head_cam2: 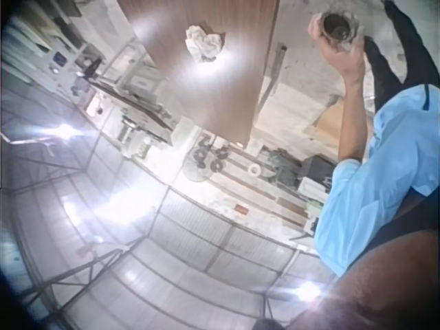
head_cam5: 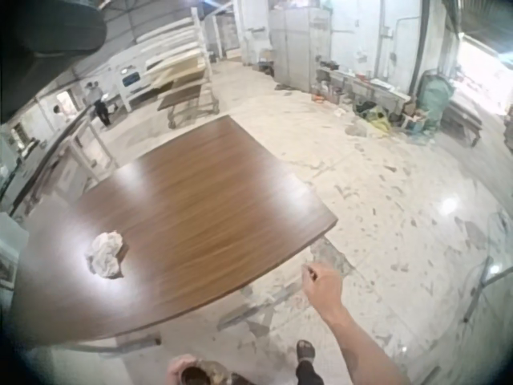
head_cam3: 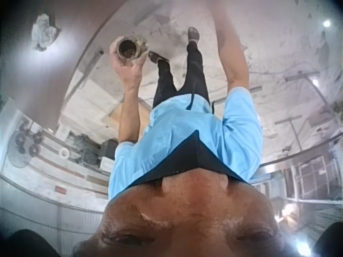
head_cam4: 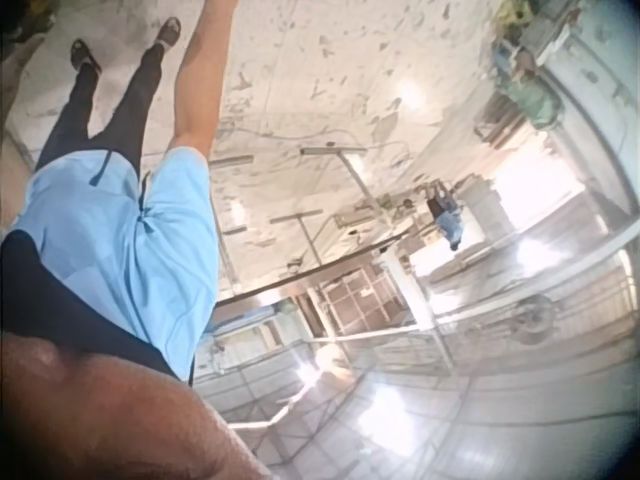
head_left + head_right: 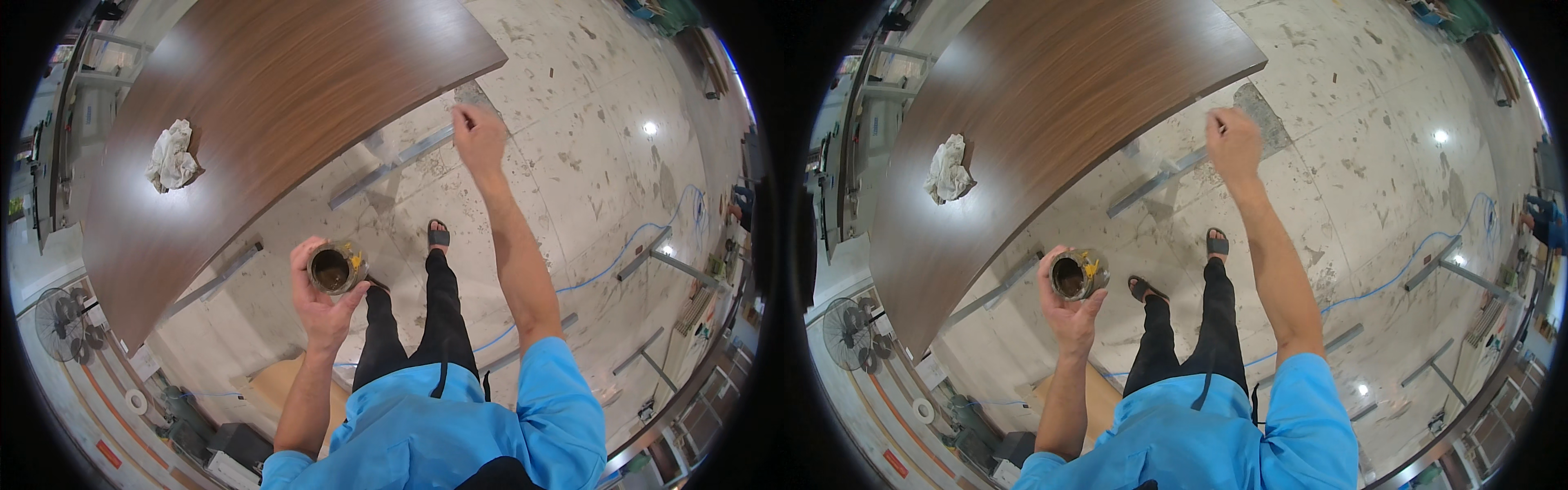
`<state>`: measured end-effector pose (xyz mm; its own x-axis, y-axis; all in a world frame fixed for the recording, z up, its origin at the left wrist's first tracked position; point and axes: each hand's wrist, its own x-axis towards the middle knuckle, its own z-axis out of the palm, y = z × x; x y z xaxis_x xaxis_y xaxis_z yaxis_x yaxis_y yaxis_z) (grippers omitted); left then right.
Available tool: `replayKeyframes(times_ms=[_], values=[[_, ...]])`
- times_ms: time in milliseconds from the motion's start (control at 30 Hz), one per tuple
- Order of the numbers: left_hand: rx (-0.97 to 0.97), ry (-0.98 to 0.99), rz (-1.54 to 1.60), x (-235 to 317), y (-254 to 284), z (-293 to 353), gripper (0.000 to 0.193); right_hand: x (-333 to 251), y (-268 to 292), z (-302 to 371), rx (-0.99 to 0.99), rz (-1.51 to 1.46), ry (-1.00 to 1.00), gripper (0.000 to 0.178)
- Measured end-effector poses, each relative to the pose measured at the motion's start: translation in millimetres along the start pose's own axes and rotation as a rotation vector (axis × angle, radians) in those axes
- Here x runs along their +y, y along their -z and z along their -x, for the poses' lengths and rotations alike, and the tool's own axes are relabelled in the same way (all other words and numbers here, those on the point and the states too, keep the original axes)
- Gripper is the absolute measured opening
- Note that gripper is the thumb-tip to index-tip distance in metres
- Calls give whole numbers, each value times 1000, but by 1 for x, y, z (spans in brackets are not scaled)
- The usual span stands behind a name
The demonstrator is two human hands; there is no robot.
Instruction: The person wipes a large wooden tabletop with a black cloth, then uses a small tool to scrape or clean the edges. Later, the person applies a dark liquid from a small container to the tabletop edges using a brush.
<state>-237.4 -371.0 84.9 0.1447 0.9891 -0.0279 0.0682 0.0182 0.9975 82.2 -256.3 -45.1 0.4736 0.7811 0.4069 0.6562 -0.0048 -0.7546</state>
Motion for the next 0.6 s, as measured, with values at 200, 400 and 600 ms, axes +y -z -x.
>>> replayKeyframes(times_ms=[200,400,600], values=[[-3,6,-8,-1,-2,-1,83,18,15,-18,92,35,-33,9],[-17,10,-37,-2,-6,-4,84,24,17,-13,-11,114,59,11],[-14,5,-32,-2,-4,-2,83,65,39,-53,225,173,-73,12]])
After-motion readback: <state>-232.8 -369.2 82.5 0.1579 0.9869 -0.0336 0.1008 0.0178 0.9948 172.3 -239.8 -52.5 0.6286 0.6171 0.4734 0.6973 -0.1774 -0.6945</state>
